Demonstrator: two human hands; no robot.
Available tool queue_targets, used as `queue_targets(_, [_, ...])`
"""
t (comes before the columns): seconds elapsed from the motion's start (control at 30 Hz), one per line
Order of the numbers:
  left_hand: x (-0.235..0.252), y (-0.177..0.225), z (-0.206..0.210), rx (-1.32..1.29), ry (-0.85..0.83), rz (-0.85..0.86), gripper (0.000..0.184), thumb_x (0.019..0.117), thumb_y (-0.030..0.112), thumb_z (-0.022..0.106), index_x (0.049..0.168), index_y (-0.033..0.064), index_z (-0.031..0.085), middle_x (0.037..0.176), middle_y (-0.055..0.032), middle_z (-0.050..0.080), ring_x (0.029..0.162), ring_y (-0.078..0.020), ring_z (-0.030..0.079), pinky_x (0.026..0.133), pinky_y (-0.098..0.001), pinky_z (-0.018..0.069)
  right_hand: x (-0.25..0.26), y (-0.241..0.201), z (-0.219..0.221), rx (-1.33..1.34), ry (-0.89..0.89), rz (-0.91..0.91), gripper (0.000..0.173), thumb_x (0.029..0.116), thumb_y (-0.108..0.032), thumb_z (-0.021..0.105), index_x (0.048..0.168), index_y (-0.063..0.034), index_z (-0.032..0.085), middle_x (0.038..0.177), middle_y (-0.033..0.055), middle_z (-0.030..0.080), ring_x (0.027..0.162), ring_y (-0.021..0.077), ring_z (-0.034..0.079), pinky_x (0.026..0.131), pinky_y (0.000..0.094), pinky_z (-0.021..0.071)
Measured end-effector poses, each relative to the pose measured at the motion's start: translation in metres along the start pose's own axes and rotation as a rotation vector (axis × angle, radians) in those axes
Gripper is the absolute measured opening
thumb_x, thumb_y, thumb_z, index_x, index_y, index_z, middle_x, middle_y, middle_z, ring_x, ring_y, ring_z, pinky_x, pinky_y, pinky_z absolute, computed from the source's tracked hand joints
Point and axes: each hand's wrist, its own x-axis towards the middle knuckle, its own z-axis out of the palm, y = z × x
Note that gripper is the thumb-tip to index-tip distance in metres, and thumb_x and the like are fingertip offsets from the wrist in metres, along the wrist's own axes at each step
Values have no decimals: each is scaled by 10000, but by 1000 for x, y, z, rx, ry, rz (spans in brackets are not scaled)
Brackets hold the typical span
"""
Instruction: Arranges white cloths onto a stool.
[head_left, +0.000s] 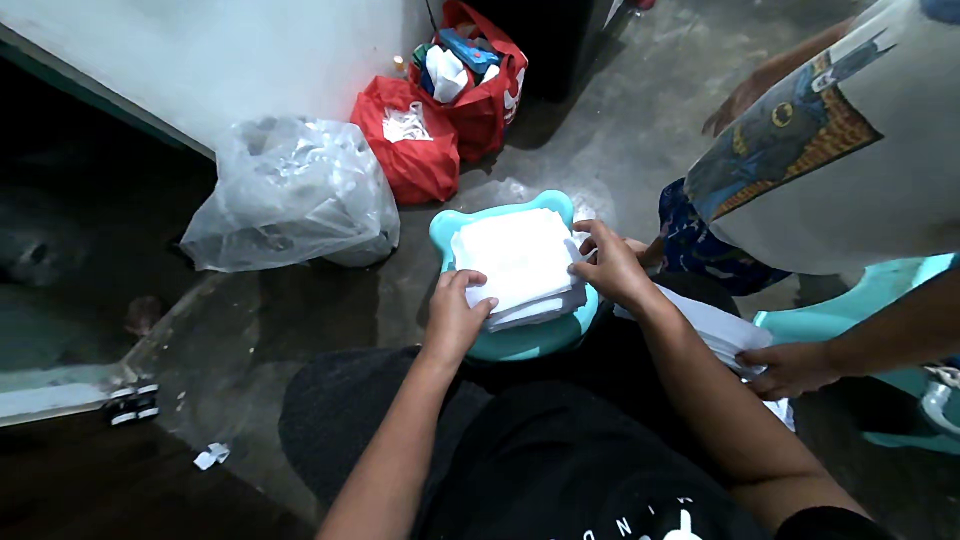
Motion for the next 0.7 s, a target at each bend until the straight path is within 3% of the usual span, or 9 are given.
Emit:
queue_targets(0.2, [-1,-1,0,20,16,12,356,884,105,800,1209,46,666,1302,-179,590,1068,-274,661,915,-447,569,-4,2,2,-22,-26,-2,589,871,0,761,1410,-50,528,1139,224,609,834,319,641,734,481,560])
queue_targets(0.5, [-2,-1,-1,74,25,-15,333,905,106,779,1210,52,657,1301,-171,559,881,-224,667,796,-388,590,-3,7,5,-115,-28,-68,214,897,-18,739,1095,-4,659,1053,215,615,901,345,638,781,508,555])
queue_targets(0.6, [-3,-6,-3,102,9,-34,319,911,122,774,1191,40,646,1300,-184,535,854,-218,650,783,-381,578,-2,7,6,-161,-36,-56,176,908,-26,729,1076,-7,681,1051,219,612,929,356,637,805,512,554])
queue_targets(0.7, [-5,-9,-12,116,-16,-101,343,923,149,770,1206,21,626,1352,-213,500,894,-237,680,808,-394,599,-5,3,5,-216,-28,2,235,893,25,704,1122,-16,676,1158,253,576,1012,397,626,854,540,548])
